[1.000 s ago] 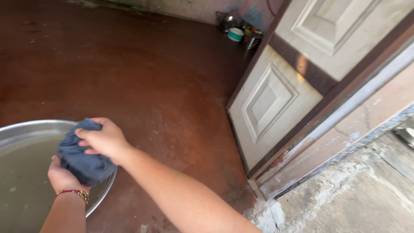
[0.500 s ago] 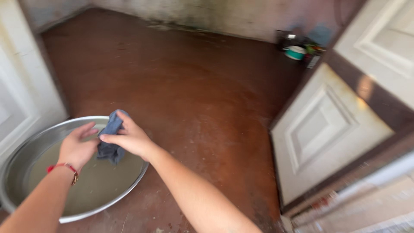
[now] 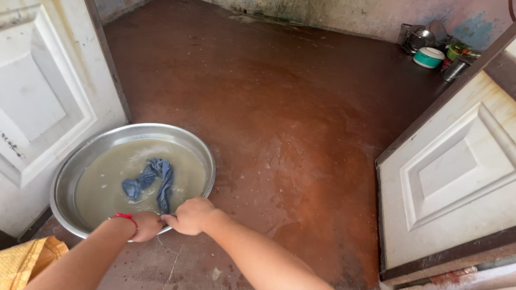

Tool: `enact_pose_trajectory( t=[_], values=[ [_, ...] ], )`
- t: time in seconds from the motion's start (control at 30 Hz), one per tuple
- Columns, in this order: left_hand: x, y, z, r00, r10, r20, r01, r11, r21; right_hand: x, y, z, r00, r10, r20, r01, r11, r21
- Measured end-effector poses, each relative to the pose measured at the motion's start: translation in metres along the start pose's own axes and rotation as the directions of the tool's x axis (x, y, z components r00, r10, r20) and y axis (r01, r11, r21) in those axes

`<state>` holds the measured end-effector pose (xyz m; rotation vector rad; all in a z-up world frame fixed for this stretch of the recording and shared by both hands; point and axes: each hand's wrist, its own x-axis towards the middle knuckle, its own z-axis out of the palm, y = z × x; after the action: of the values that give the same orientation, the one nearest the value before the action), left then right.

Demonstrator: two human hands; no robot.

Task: The person wipes a section of the floor with a cloth, then rinses and wrings the cloth in a metal basin of water before continuing to wipe more of the floor surface.

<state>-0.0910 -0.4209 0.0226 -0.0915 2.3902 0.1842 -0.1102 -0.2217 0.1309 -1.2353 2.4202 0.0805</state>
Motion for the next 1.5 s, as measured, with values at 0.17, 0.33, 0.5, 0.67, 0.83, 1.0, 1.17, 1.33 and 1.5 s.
enact_pose_trajectory(
  t=[0.17, 0.33, 0.5, 0.67, 0.83, 1.0, 1.17, 1.33, 1.5],
  values=[
    [0.008, -0.024, 0.005, 0.910, 0.402, 0.102, -0.409, 0.827, 0.385, -0.001, -0.008, 0.009, 0.998, -0.009, -0.063, 0.011, 1.000, 0.029],
    [-0.046, 0.000, -0.016, 0.993, 0.091, 0.074, -0.086, 0.994, -0.070, -0.014, -0.024, 0.006, 0.999, 0.043, 0.016, -0.043, 0.999, 0.027],
    [-0.084, 0.029, -0.020, 0.967, 0.061, 0.247, -0.010, 0.980, -0.200, -0.025, -0.041, 0.012, 0.995, 0.049, 0.090, -0.048, 0.999, -0.011],
    [-0.096, 0.044, -0.007, 0.926, 0.136, 0.353, -0.036, 0.961, -0.274, -0.034, -0.045, 0.016, 0.988, -0.003, 0.154, 0.008, 0.999, -0.034],
    [-0.106, 0.057, 0.007, 0.882, 0.202, 0.426, -0.058, 0.943, -0.328, -0.046, -0.050, 0.015, 0.964, -0.001, 0.266, -0.004, 1.000, 0.020],
    [-0.112, 0.062, 0.018, 0.897, 0.212, 0.387, -0.031, 0.905, -0.425, -0.044, -0.046, 0.032, 0.961, -0.091, 0.262, 0.099, 0.995, -0.020],
    [-0.102, 0.071, 0.025, 0.929, 0.205, 0.308, -0.075, 0.919, -0.387, -0.029, -0.027, 0.054, 0.955, -0.174, 0.242, 0.165, 0.985, 0.055],
    [-0.110, 0.077, 0.005, 0.991, 0.094, 0.092, -0.017, 0.789, -0.614, -0.002, 0.008, 0.036, 0.956, -0.091, 0.279, -0.011, 0.939, 0.344],
    [-0.105, 0.074, -0.021, 0.989, 0.137, -0.060, -0.136, 0.655, -0.744, -0.004, 0.035, 0.000, 0.999, 0.010, -0.039, 0.018, 0.764, 0.645]
  ],
)
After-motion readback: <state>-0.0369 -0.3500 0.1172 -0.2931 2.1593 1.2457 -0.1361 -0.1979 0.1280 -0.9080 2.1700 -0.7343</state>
